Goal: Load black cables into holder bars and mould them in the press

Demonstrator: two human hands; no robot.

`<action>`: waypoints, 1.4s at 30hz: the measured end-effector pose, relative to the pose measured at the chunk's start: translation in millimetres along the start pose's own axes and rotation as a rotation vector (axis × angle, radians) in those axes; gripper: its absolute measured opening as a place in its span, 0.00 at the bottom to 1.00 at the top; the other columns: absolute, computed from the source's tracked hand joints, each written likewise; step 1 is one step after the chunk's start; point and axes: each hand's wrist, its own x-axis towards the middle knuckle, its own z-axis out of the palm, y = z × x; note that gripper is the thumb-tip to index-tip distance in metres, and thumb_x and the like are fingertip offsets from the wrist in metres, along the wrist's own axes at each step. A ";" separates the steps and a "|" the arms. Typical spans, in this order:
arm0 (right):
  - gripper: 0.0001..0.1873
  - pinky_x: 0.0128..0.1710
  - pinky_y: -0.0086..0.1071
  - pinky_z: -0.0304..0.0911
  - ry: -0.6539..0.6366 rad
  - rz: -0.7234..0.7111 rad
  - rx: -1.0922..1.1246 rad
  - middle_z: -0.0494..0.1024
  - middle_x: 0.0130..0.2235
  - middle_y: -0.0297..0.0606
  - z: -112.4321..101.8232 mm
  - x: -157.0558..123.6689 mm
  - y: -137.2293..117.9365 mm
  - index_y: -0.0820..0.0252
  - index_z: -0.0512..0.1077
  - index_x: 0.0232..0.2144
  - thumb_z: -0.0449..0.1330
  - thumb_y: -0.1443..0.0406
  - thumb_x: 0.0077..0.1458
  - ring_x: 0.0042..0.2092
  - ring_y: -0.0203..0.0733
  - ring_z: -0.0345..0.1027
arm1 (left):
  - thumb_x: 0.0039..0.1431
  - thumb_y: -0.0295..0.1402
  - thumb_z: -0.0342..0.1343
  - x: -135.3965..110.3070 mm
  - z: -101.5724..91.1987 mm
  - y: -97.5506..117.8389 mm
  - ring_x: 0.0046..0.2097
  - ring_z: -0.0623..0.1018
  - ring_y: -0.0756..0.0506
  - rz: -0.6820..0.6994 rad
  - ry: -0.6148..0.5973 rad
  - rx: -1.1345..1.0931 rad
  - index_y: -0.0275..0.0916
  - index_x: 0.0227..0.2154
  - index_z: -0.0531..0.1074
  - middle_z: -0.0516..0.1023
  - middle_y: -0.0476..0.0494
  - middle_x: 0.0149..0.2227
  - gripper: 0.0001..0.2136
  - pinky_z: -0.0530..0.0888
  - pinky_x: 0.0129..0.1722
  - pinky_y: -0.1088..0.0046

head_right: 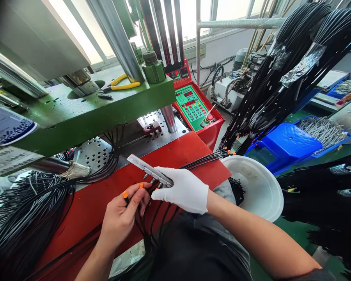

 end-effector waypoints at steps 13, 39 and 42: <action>0.30 0.52 0.31 0.66 0.011 -0.034 0.048 0.74 0.51 0.30 5.6 -2.7 3.3 0.54 0.65 0.57 0.63 0.65 0.51 0.52 0.42 0.68 | 0.56 0.32 0.58 0.4 1.7 -0.6 0.28 0.77 0.46 0.186 0.083 0.220 0.40 0.36 0.79 0.81 0.46 0.33 0.07 0.72 0.29 0.74; 0.32 0.42 0.30 0.67 0.068 0.107 -0.103 0.77 0.42 0.28 -10.2 1.8 15.3 0.51 0.65 0.57 0.64 0.62 0.49 0.38 0.37 0.70 | 0.66 0.41 0.42 0.6 -14.0 -0.4 0.25 0.58 0.52 -0.020 -0.064 0.117 0.40 0.39 0.68 0.57 0.53 0.22 0.13 0.59 0.25 0.77; 0.33 0.49 0.31 0.65 0.067 0.106 -0.070 0.76 0.47 0.29 -6.1 0.9 14.1 0.53 0.64 0.57 0.64 0.63 0.48 0.46 0.41 0.70 | 0.67 0.40 0.41 -1.0 -11.2 -0.9 0.25 0.58 0.52 -0.003 -0.107 0.104 0.40 0.38 0.68 0.56 0.53 0.23 0.13 0.58 0.26 0.76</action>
